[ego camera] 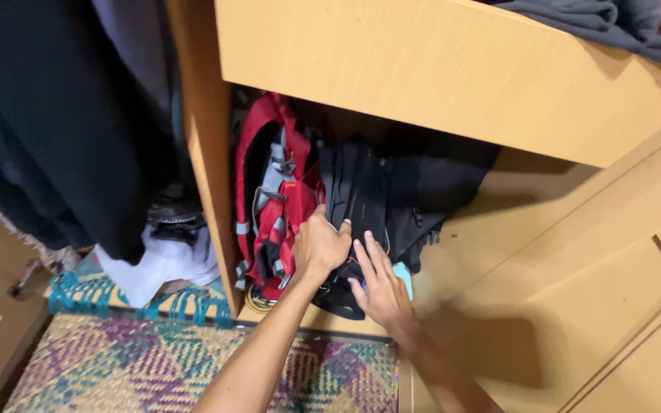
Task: The person puts away items by placing a bag in a closet, folding socks and putting them into a drawer, hanging a cap and jeans on hooks, and folding pants on the bed.
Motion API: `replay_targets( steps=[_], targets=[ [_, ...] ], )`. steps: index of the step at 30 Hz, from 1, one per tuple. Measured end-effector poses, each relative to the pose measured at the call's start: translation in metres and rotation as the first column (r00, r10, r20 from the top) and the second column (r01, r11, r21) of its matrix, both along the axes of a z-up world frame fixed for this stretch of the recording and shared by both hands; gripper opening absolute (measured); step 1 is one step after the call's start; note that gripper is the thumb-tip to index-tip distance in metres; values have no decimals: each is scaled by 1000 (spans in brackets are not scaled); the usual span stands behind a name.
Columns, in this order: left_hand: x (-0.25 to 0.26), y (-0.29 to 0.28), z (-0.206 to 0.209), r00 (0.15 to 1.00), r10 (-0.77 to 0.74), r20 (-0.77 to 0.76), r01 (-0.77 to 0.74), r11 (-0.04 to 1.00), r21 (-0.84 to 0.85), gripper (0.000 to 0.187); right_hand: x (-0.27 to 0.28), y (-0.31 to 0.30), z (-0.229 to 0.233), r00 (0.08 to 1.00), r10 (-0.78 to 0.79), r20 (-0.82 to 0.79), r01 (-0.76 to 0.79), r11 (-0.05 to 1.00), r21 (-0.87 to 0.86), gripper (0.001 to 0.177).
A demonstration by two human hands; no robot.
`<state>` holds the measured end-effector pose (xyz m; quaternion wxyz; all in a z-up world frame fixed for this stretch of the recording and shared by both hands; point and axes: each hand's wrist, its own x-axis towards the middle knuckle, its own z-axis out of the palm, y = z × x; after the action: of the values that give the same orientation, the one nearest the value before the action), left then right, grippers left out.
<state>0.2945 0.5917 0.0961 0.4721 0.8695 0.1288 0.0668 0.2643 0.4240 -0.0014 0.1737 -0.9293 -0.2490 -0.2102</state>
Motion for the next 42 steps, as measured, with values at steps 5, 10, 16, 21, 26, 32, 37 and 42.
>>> replay_targets(
  steps=[5, 10, 16, 21, 26, 32, 37, 42],
  targets=[
    [36, -11, -16, 963, -34, 268, 66, 992, -109, 81, 37, -2, -7, 987, -21, 162, 0, 991, 132, 79],
    [42, -27, -67, 807, -169, 566, 114, 985, 132, 88, 71, 4, 9, 887, -130, -442, 146, 989, 1, 73],
    [52, -28, -109, 884, -333, 327, 55, 770, 636, 67, 86, 18, -31, 768, -223, -601, 65, 960, -272, 76],
    [39, -3, -103, 871, -342, 352, -128, 534, 836, 56, 100, 18, -49, 863, -266, -428, 74, 907, -415, 66],
    [25, 23, -104, 793, -522, 313, 26, 542, 840, 44, 112, 11, -52, 847, -208, -490, 39, 942, -333, 70],
    [32, 9, -136, 797, -512, 321, -45, 480, 876, 37, 86, -4, -50, 895, 21, -445, -76, 992, -104, 86],
    [38, 6, -146, 871, -448, 201, -65, 301, 952, 40, 87, 13, -48, 866, -201, -457, -23, 899, -438, 94],
    [24, 24, -136, 814, -573, 93, 108, 307, 945, 27, 79, 24, -32, 823, -294, -486, 0, 855, -518, 96]
  ],
)
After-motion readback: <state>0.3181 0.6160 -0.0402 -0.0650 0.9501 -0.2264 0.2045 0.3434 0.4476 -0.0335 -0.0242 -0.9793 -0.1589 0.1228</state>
